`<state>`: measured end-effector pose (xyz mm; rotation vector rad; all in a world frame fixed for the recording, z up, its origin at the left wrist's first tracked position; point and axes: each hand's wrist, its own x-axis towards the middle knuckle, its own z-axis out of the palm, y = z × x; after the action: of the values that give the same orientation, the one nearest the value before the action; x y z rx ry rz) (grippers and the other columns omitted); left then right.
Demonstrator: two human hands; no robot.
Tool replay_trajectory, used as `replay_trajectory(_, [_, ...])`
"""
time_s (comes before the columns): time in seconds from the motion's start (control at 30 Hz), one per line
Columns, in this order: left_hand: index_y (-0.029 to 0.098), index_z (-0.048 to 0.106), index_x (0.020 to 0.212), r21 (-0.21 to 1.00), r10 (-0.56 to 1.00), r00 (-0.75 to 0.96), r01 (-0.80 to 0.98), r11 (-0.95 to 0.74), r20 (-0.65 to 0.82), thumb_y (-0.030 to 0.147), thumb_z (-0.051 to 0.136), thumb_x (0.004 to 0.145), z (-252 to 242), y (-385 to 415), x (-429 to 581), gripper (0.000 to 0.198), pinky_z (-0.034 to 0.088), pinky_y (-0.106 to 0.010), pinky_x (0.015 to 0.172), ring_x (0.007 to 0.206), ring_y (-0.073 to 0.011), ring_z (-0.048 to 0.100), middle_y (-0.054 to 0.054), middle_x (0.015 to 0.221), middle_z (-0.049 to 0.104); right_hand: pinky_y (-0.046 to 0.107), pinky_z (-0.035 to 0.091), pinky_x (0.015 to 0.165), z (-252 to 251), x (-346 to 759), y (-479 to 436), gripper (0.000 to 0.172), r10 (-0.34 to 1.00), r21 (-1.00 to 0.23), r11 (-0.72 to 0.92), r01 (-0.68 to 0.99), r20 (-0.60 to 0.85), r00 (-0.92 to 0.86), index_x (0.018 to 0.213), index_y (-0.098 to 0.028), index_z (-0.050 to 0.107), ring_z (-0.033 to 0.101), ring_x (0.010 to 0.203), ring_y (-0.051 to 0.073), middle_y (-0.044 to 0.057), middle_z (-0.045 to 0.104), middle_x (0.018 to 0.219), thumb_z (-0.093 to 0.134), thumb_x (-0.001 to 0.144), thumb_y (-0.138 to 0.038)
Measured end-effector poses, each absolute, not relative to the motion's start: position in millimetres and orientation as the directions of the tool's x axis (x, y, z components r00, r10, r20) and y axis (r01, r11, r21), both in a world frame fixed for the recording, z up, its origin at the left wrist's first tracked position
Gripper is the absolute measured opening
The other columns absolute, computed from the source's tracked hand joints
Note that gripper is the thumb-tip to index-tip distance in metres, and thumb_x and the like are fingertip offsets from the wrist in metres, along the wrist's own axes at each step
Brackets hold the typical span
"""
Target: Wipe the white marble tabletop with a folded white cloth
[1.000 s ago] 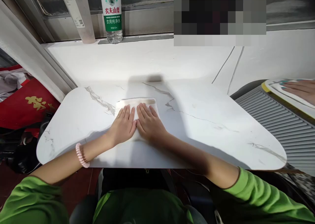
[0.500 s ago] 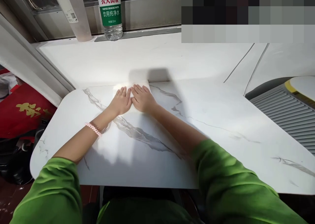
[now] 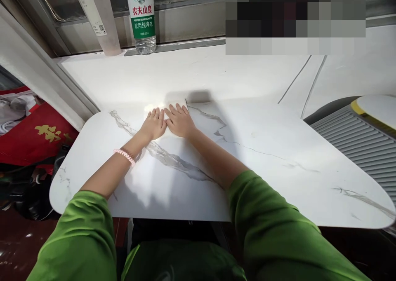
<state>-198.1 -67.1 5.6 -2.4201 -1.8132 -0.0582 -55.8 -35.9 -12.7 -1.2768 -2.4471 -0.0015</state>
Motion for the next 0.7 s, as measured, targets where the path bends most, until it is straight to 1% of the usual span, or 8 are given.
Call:
replay_trajectory(0.1, [-0.007,0.031,0.145,-0.072,0.948,0.297,0.954,-0.291,0.110,0.027,0.028,0.100,5.5,-102.8,-196.3,0.057,0.025,-0.053,0.115,0.144,-0.0372,0.024,-0.031,0.152,0.030,0.060,0.020,0.113,-13.2,-51.3,-71.2,0.053,0.784,-0.163,0.589,0.792,0.350,-0.512,0.144,-0.014,0.046,0.033,0.140,0.037,0.014,0.042,0.151,0.034,0.094,-0.026])
replay_trajectory(0.2, [-0.009,0.032,0.144,-0.064,0.938,0.324,0.946,-0.318,0.121,0.027,0.028,0.100,7.0,-149.0,-195.8,0.057,0.025,-0.052,0.115,0.144,-0.0388,0.024,-0.031,0.151,0.032,0.057,0.020,0.114,-12.6,-47.7,-117.5,0.053,0.799,-0.175,0.574,0.800,0.337,-0.499,0.145,-0.015,0.045,0.031,0.141,0.036,0.013,0.041,0.152,0.034,0.094,-0.027])
replay_trajectory(0.37, [-0.005,0.037,0.142,-0.067,0.916,0.355,0.935,-0.349,0.185,0.028,0.028,0.099,10.5,-207.9,-200.5,0.056,0.034,-0.054,0.111,0.140,-0.0385,0.034,-0.029,0.146,0.041,0.055,0.021,0.115,-7.1,-48.9,-176.6,0.054,0.802,-0.192,0.585,0.788,0.284,-0.525,0.146,-0.015,0.044,0.031,0.142,0.034,0.013,0.039,0.153,0.032,0.095,-0.027])
replay_trajectory(0.43, [-0.005,0.038,0.142,-0.079,0.917,0.361,0.933,-0.352,0.173,0.028,0.026,0.099,13.0,-215.8,-202.2,0.056,0.036,-0.053,0.111,0.139,-0.0376,0.037,-0.028,0.145,0.044,0.055,0.021,0.116,-5.0,-51.4,-184.2,0.054,0.805,-0.183,0.585,0.790,0.255,-0.536,0.146,-0.013,0.043,0.031,0.142,0.035,0.014,0.039,0.153,0.031,0.095,-0.026])
replay_trajectory(0.53, [-0.007,0.037,0.142,-0.109,0.924,0.363,0.930,-0.351,0.119,0.028,0.026,0.098,17.0,-213.5,-204.8,0.057,0.034,-0.050,0.112,0.139,-0.0370,0.037,-0.029,0.145,0.043,0.056,0.021,0.115,-4.7,-56.4,-181.2,0.055,0.814,-0.178,0.574,0.799,0.223,-0.536,0.147,-0.012,0.042,0.030,0.142,0.035,0.014,0.038,0.154,0.030,0.095,-0.025])
replay_trajectory(0.63, [-0.008,0.035,0.143,-0.121,0.934,0.349,0.933,-0.339,0.079,0.027,0.027,0.099,18.1,-199.9,-211.6,0.057,0.031,-0.048,0.115,0.141,-0.0367,0.034,-0.029,0.147,0.039,0.057,0.022,0.114,-7.8,-64.8,-166.7,0.055,0.807,-0.184,0.583,0.791,0.243,-0.539,0.147,-0.012,0.042,0.031,0.142,0.035,0.015,0.039,0.153,0.030,0.095,-0.025])
replay_trajectory(0.7, [-0.009,0.034,0.144,-0.113,0.939,0.336,0.938,-0.327,0.070,0.026,0.027,0.099,16.3,-185.0,-220.2,0.058,0.029,-0.049,0.115,0.142,-0.0369,0.031,-0.030,0.148,0.037,0.057,0.022,0.113,-10.4,-74.1,-151.4,0.055,0.795,-0.189,0.597,0.780,0.273,-0.542,0.146,-0.011,0.043,0.032,0.141,0.036,0.016,0.040,0.152,0.030,0.094,-0.025])
